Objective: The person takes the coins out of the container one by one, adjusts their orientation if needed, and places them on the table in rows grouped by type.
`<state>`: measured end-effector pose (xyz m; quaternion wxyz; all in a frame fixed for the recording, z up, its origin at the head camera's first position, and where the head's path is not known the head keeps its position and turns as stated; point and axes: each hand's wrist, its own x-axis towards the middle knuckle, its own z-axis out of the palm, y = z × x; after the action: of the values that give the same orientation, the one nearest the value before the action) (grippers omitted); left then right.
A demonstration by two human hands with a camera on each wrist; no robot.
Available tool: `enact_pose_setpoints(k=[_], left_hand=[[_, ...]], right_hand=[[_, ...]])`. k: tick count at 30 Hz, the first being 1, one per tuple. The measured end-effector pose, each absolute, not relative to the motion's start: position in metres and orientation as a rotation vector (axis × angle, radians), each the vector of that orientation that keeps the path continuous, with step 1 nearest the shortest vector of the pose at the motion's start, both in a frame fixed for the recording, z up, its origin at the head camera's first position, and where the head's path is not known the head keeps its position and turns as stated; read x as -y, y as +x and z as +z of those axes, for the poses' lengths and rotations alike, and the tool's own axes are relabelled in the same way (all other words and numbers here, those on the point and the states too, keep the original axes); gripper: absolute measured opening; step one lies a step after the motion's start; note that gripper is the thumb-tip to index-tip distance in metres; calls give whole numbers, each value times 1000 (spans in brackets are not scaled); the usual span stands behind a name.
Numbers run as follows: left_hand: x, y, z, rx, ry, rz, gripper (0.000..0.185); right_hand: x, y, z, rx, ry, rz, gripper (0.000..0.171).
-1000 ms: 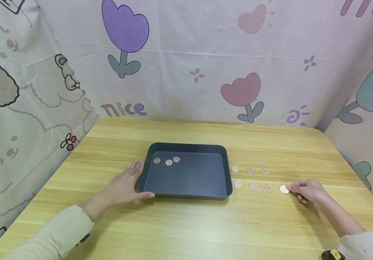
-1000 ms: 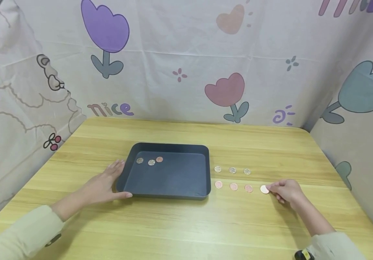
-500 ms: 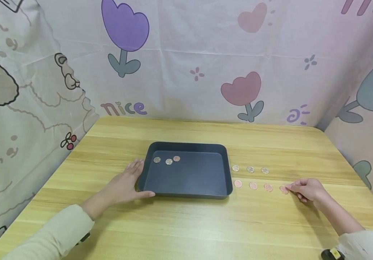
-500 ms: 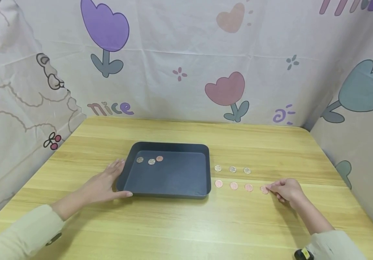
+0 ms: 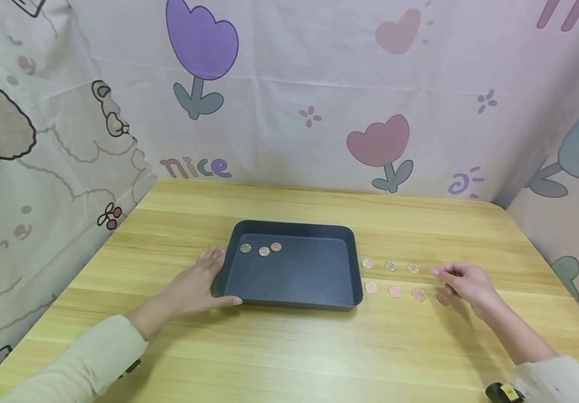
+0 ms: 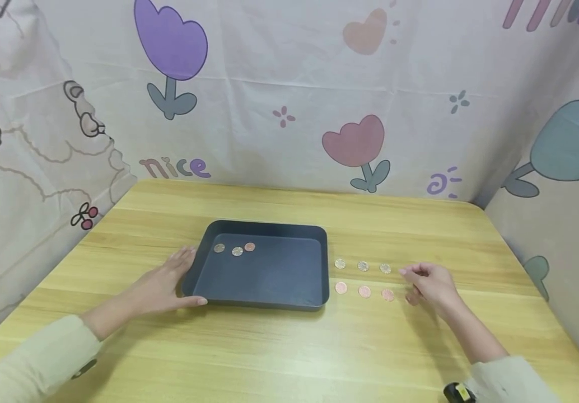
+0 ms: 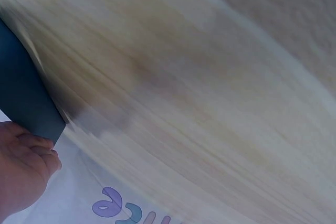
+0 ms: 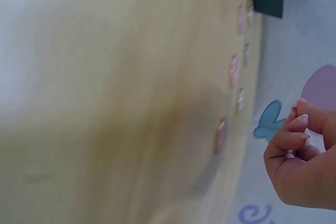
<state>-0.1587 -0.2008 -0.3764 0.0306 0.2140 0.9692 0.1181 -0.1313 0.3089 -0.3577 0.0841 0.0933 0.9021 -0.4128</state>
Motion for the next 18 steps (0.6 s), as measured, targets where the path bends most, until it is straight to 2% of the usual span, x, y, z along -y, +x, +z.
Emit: enact_pose_setpoints(k=[18], left_hand=[[199, -159, -377, -2987, 649, 357, 114]], right_hand=[[-241, -161, -335, -2616, 77, -1503, 33]])
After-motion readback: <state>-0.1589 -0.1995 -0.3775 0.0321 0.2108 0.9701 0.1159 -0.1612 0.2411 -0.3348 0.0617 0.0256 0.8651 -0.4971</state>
